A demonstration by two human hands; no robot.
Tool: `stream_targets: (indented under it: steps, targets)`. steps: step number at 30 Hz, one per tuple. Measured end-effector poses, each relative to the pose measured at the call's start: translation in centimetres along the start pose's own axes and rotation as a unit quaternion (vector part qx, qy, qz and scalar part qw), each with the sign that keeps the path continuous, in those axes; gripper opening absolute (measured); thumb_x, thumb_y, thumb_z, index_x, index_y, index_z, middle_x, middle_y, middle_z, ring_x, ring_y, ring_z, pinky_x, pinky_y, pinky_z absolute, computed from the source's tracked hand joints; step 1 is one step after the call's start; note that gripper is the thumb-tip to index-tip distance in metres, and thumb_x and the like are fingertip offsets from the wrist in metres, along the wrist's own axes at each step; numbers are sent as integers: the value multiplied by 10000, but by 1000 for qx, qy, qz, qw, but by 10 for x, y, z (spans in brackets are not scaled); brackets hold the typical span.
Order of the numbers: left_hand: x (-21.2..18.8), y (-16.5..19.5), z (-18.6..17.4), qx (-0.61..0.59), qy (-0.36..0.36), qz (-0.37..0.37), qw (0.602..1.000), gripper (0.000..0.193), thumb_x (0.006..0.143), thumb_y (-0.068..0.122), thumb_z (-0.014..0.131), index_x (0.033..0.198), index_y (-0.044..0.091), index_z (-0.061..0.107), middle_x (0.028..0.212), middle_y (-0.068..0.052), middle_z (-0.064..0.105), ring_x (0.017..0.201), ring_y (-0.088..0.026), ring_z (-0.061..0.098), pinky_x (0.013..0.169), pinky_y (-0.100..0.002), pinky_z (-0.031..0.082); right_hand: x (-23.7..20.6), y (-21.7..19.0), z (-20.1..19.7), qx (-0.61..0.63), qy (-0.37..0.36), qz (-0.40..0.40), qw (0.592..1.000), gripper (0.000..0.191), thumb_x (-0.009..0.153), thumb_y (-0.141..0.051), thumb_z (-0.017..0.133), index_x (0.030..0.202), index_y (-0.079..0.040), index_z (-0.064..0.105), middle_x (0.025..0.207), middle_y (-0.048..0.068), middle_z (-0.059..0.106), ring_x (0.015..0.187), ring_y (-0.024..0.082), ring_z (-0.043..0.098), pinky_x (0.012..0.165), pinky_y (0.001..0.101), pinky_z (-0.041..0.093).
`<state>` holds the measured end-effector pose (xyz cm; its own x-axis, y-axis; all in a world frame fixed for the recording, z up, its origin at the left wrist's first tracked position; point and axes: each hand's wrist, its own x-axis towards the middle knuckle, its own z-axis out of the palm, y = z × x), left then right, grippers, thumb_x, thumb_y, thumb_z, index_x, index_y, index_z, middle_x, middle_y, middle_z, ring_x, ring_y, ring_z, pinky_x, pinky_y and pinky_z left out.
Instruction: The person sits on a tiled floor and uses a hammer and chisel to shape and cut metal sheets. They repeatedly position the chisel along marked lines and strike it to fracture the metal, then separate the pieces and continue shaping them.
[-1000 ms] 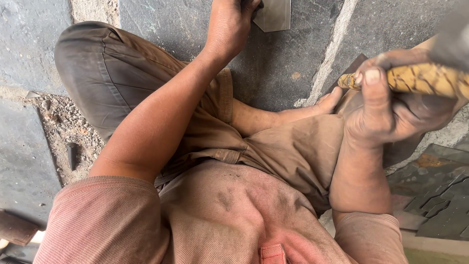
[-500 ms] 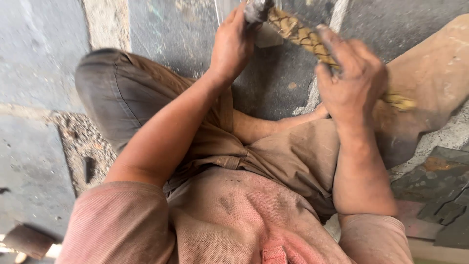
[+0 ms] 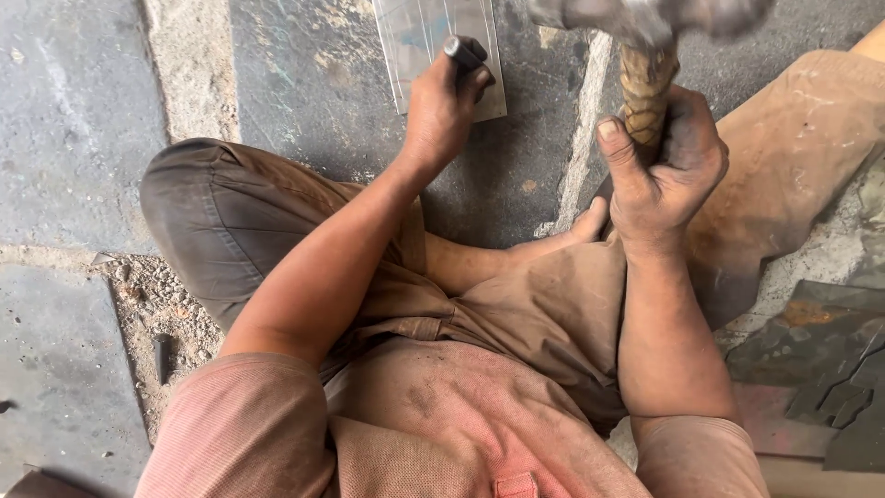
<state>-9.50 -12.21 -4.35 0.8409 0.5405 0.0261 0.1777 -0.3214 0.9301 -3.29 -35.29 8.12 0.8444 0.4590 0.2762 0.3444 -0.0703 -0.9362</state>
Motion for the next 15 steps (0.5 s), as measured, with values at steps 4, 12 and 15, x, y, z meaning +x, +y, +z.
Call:
stream_targets:
  steps: [4, 12, 15]
  targets:
    - [2, -7, 0, -1, -14, -9, 1000, 201, 1005, 114, 684, 1165, 21, 607, 947, -150, 746, 874, -267, 768, 765, -399, 603, 2, -2, 2, 10, 27, 29, 999, 356, 999, -151, 829, 1224, 55, 646, 987, 44, 659, 796, 86, 584, 755, 211, 489]
    - [4, -8, 0, 51, -32, 7, 998, 165, 1026, 139, 667, 1147, 49, 604, 990, -164, 748, 912, -309, 763, 785, -440, 595, 0, -4, 3, 89, 71, -108, 988, 125, 945, -21, 723, 1044, -29, 646, 890, 127, 697, 670, 153, 646, 516, 270, 553]
    - [1, -10, 5, 83, -65, -7, 994, 194, 1034, 91, 613, 1215, 46, 559, 1081, -198, 704, 961, -366, 730, 814, -458, 603, 0, -7, 1, 90, 79, -103, 987, 176, 943, 17, 769, 1080, -10, 662, 946, 150, 708, 720, 196, 692, 565, 324, 596]
